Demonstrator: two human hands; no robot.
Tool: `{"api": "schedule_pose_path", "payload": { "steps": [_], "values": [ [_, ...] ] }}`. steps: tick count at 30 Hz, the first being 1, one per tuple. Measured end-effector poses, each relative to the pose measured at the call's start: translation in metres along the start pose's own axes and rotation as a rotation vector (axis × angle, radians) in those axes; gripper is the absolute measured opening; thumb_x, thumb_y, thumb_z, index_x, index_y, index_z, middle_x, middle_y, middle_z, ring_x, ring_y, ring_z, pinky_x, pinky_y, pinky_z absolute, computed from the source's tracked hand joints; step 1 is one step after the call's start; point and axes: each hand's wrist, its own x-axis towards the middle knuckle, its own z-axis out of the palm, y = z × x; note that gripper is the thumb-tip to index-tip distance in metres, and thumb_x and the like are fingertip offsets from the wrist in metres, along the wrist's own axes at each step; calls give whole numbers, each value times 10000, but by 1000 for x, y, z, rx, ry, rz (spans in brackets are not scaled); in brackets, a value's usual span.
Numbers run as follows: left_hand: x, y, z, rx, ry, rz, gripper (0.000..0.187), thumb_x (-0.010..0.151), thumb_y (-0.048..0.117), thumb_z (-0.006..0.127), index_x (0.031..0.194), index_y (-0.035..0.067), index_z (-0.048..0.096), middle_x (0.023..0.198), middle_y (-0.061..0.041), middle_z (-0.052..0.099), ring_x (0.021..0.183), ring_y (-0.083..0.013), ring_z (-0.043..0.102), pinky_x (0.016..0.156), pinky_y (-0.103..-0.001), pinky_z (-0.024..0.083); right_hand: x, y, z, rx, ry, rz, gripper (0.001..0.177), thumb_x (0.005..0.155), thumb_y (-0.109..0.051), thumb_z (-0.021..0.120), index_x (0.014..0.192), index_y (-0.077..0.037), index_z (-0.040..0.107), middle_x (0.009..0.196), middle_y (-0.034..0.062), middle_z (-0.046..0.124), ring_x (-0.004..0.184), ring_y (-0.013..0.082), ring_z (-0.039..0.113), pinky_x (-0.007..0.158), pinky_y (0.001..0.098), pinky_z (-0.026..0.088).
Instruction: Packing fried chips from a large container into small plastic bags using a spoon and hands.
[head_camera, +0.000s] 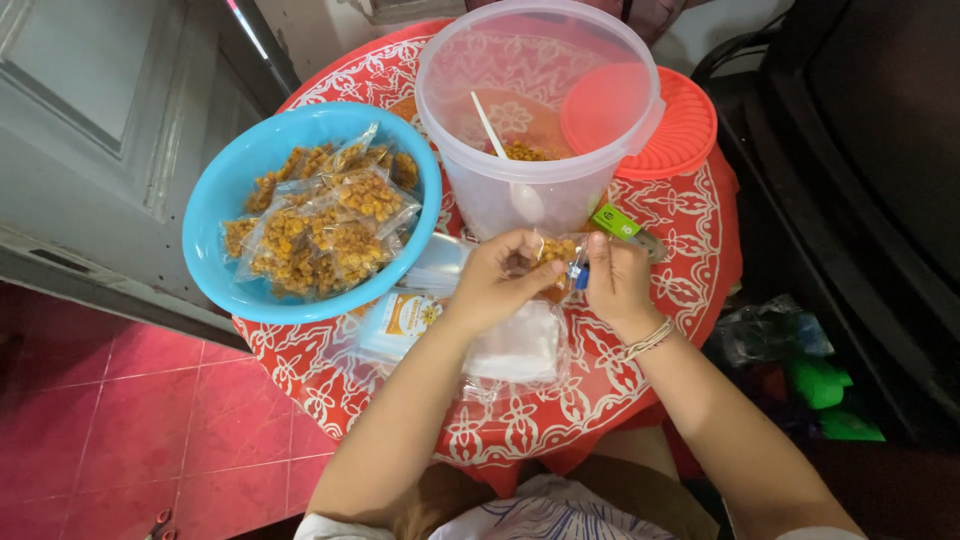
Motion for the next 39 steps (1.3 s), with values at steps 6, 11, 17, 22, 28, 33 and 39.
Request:
{"api": "schedule_pose_path", "payload": {
  "steps": [6, 11, 17, 22, 28, 33, 39],
  "values": [
    [9, -3, -13, 70, 133, -29, 300, 815, 166, 890, 992, -15, 728, 863, -93, 583, 727, -151, 657, 633, -286, 635, 15, -29, -12, 16, -65, 6, 495, 1117, -214, 418, 703, -61, 639, 618, 143, 624, 643, 396, 645, 611, 415, 515],
    [13, -10, -17, 15, 175, -36, 247, 805, 134, 889, 943, -4, 738, 839, -68, 583, 695, -110, 643, 590, -248, 633, 20, -31, -14, -154, -205, -35, 295, 987, -171, 607, 707, -83, 635, 637, 175, 617, 691, 419, 653, 592, 482, 511],
    [15, -22, -17, -57, 210, -27, 217, 785, 83, 893, 915, 3, 740, 819, -67, 554, 654, -98, 615, 556, -237, 625, 13, -11, -8, -111, -171, -53, 317, 1007, -141, 568, 712, -57, 648, 629, 184, 606, 684, 431, 644, 634, 479, 517],
    [17, -29, -13, -65, 212, -30, 204, 774, 55, 892, 896, -1, 739, 811, -87, 561, 646, -128, 629, 549, -262, 630, 8, -2, -1, 191, -135, -99, 356, 1066, -183, 533, 749, -63, 646, 666, 125, 624, 662, 366, 623, 651, 419, 522],
    [20, -34, -10, 83, 264, 62, 204, 774, 103, 902, 876, 48, 733, 800, -47, 580, 652, -93, 599, 542, -222, 578, 13, -15, -3, 186, -128, -187, 343, 1052, -153, 583, 729, -78, 668, 642, 113, 613, 644, 362, 623, 619, 390, 518],
    [2, 4, 4, 271, 239, 191, 351, 721, 244, 944, 927, 55, 732, 758, -85, 612, 652, -192, 652, 559, -310, 567, 16, -29, -6, 126, -85, -275, 351, 1083, -97, 543, 750, -38, 638, 642, 158, 577, 644, 425, 600, 620, 451, 507],
    [5, 18, 0, 538, 199, 152, 254, 760, 292, 863, 906, 136, 725, 711, -81, 686, 704, -275, 725, 618, -360, 566, 9, -10, 0, 4, -43, -349, 372, 1088, -135, 581, 726, -57, 608, 648, 163, 565, 669, 434, 601, 623, 468, 502]
  ]
}}
